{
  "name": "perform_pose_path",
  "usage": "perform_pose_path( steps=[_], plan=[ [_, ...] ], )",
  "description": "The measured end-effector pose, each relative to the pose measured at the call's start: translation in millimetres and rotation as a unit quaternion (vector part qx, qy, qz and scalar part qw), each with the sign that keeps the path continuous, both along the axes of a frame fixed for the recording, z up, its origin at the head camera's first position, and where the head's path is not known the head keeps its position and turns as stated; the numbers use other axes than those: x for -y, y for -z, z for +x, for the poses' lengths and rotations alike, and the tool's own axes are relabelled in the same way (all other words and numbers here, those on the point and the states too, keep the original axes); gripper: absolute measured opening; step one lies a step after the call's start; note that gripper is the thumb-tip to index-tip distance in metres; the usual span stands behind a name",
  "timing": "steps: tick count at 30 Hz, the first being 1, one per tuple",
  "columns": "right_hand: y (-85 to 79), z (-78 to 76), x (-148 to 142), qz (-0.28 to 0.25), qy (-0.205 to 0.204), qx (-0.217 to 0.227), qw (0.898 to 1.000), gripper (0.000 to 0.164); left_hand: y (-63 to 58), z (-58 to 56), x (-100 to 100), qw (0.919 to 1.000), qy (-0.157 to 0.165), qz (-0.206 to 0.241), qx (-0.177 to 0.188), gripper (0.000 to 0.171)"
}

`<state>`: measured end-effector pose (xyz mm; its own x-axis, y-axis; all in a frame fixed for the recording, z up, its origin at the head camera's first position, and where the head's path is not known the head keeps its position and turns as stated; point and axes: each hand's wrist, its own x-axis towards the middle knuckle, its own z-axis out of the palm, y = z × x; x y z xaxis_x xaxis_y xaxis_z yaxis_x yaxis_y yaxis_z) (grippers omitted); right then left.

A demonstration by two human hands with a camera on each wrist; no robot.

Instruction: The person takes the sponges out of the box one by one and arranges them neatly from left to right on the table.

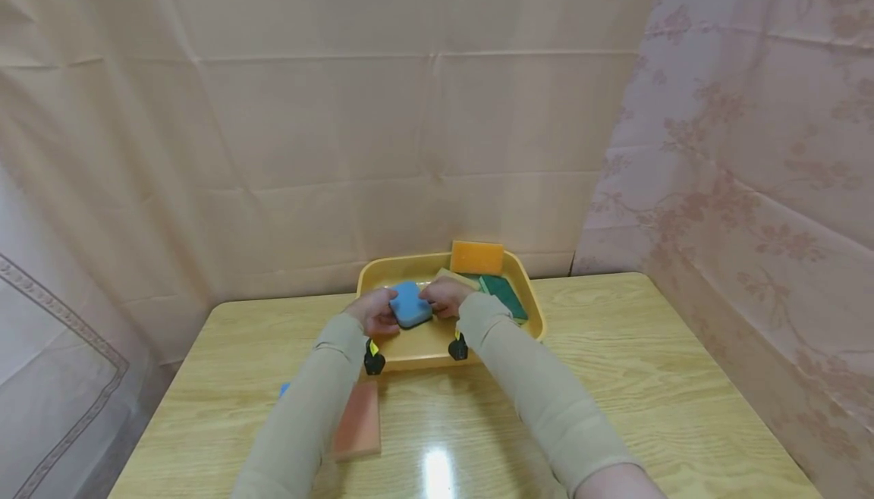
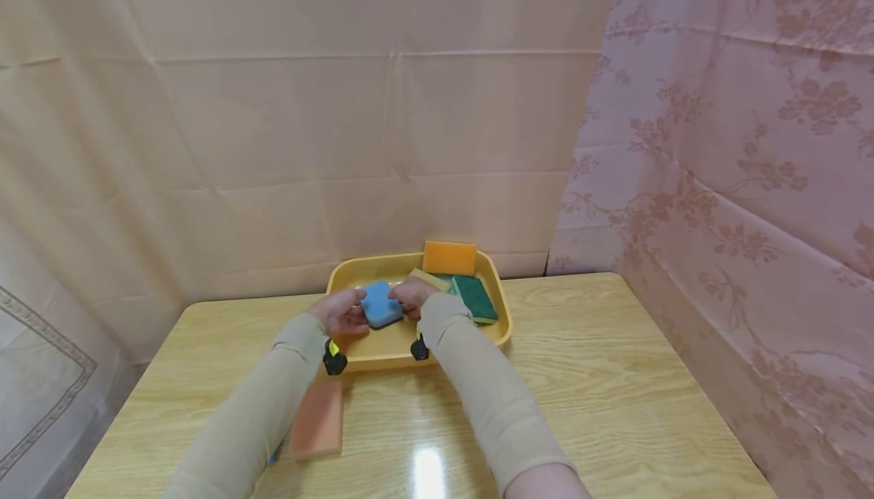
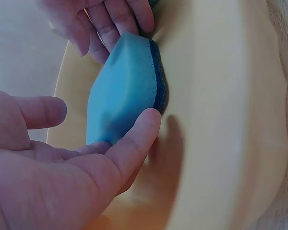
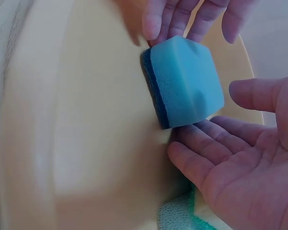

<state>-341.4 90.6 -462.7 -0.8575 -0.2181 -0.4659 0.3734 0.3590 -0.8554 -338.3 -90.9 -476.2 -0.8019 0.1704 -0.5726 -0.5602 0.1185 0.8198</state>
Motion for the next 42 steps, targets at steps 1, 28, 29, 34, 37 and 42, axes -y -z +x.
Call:
perform_pose_path(
  steps=[1,28,29,34,37,42],
  plan=[
    [-0.3,0.7,0,0.002,-0.002,-0.001,1.000,0.050,4.7,-3.3,1,1.0000,-0.001,0.001,-0.001,0.048],
    [-1.7,6.6,-1,0.010,-0.035,0.010,0.999,0.058,-13.0,9.3,10,0.9996,0.011,0.022,0.012,0.042],
    [-1.7,6.9,-1,0.012,-0.037,0.008,0.999,0.058,-13.3,9.7,10,0.9996,0.010,0.022,0.012,0.043],
    [-1.7,8.8,-1,0.018,-0.050,-0.001,0.999,0.056,-17.1,13.3,11,0.9998,0.010,0.018,0.002,0.044],
    [-1.7,9.7,-1,0.018,-0.054,-0.005,0.998,0.054,-20.1,14.8,12,0.9998,0.016,0.015,-0.004,0.044],
    [-1.8,11.5,-1,0.029,-0.057,-0.011,0.998,0.053,-21.7,15.7,16,0.9993,0.036,0.008,-0.009,0.046]
  ],
)
